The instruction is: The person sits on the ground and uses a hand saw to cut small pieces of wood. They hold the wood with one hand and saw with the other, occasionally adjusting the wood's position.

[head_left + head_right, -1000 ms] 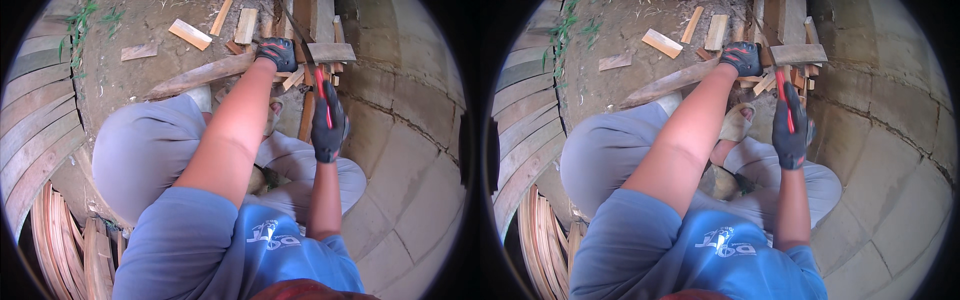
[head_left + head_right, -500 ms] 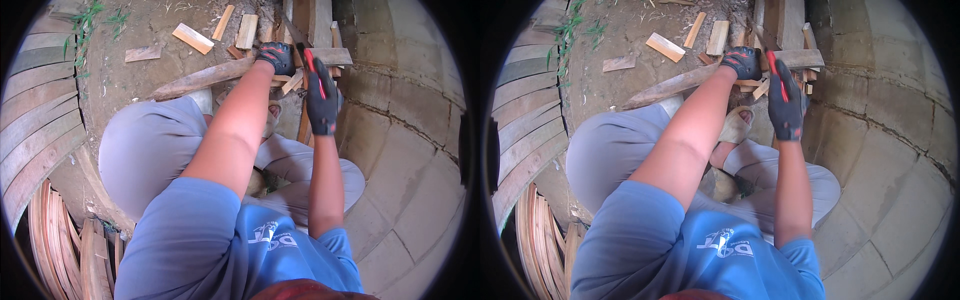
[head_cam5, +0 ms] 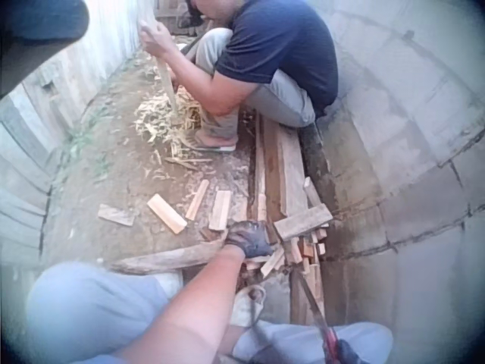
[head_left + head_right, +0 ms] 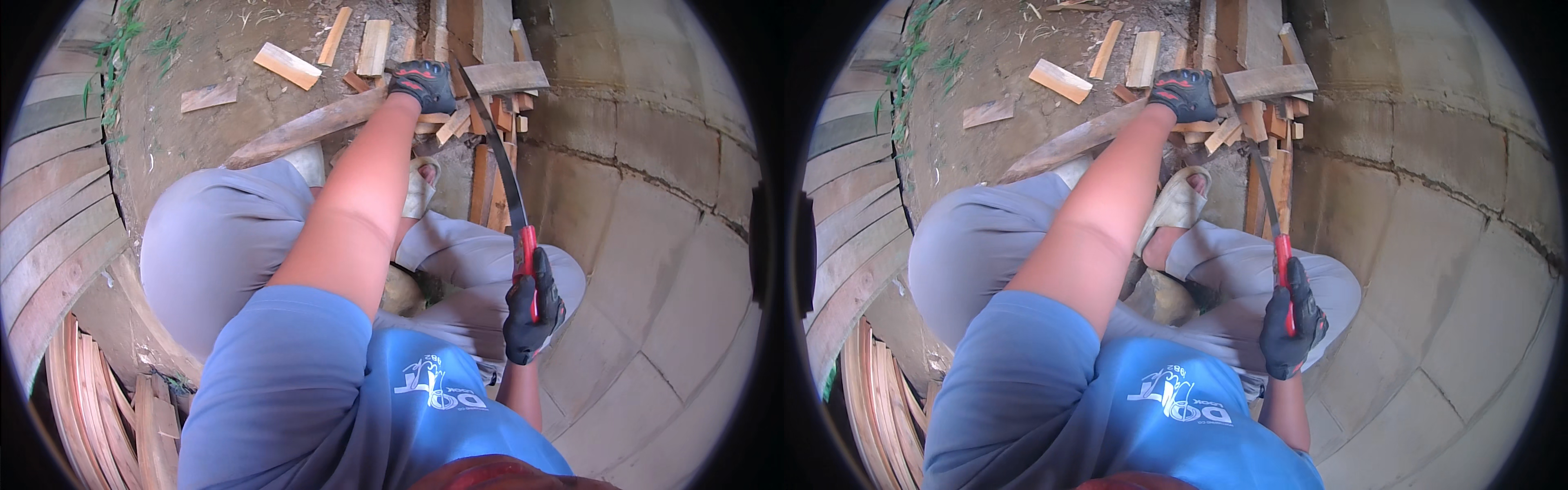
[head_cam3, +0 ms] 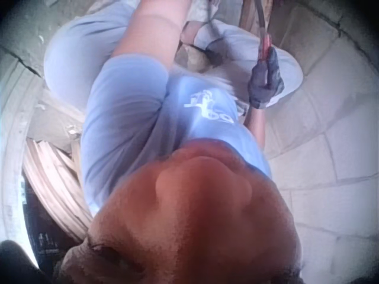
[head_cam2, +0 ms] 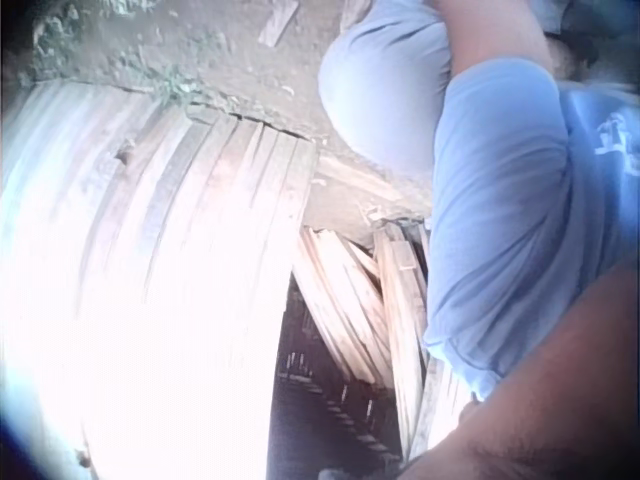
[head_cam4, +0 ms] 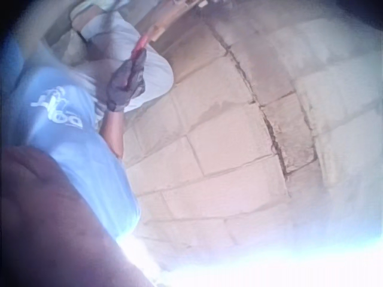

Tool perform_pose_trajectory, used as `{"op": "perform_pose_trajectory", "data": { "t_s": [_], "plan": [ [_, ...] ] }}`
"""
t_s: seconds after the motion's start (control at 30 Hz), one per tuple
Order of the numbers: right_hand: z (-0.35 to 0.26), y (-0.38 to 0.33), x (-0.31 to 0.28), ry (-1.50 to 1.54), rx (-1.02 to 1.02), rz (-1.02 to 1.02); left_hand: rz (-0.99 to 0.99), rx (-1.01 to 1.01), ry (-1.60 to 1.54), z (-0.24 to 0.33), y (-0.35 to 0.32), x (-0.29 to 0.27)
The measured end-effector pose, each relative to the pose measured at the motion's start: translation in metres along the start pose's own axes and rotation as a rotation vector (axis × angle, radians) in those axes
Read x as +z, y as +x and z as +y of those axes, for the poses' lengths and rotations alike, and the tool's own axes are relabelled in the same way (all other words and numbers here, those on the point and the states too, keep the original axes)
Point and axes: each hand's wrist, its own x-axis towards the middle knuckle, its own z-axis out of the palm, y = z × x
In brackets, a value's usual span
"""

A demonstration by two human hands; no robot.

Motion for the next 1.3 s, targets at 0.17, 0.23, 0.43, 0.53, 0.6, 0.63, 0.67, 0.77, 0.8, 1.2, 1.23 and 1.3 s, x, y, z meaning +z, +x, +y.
{"op": "perform_pose_trajectory", "data": {
  "t_s": [0.17, 0.23, 0.43, 0.53, 0.6, 0.63, 0.67, 0.77, 0.8, 1.2, 1.23, 1.3],
  "plan": [
    [-0.017, 0.016, -0.002, 0.089, 0.126, -0.012, -0.023, 0.032, 0.019, 0.002, 0.001, 0.001],
    [0.000, 0.010, 0.008, 0.047, -0.064, 0.008, 0.006, 0.015, 0.026, -0.003, 0.001, 0.004],
    [-0.003, 0.004, 0.024, 0.037, -0.087, 0.012, 0.024, 0.032, 0.014, -0.002, 0.005, 0.013],
    [0.012, 0.017, 0.027, 0.022, -0.089, 0.048, 0.000, 0.014, 0.014, -0.001, 0.002, 0.004],
    [0.026, 0.033, 0.036, -0.089, -0.256, 0.031, 0.028, 0.001, 0.004, -0.002, -0.001, 0.002],
    [0.021, 0.047, 0.046, -0.033, -0.184, 0.003, 0.033, 0.003, 0.004, -0.003, -0.001, 0.004],
    [0.018, 0.062, 0.056, 0.016, -0.153, 0.005, 0.038, 0.004, 0.004, -0.003, 0.000, 0.007],
    [0.011, 0.100, 0.083, 0.108, -0.089, -0.001, 0.006, 0.015, 0.006, -0.002, 0.010, 0.014],
    [0.007, 0.106, 0.086, 0.107, -0.093, -0.010, -0.012, 0.017, 0.006, 0.000, 0.009, 0.013],
    [-0.013, 0.149, 0.132, 0.153, -0.167, 0.075, -0.008, -0.031, -0.003, 0.002, 0.001, 0.003],
    [-0.014, 0.151, 0.135, 0.155, -0.192, 0.095, -0.013, -0.033, -0.007, 0.003, -0.002, 0.002],
    [-0.008, 0.167, 0.145, 0.201, -0.227, 0.108, 0.000, -0.033, -0.006, 0.005, -0.001, 0.004]
  ]
}}
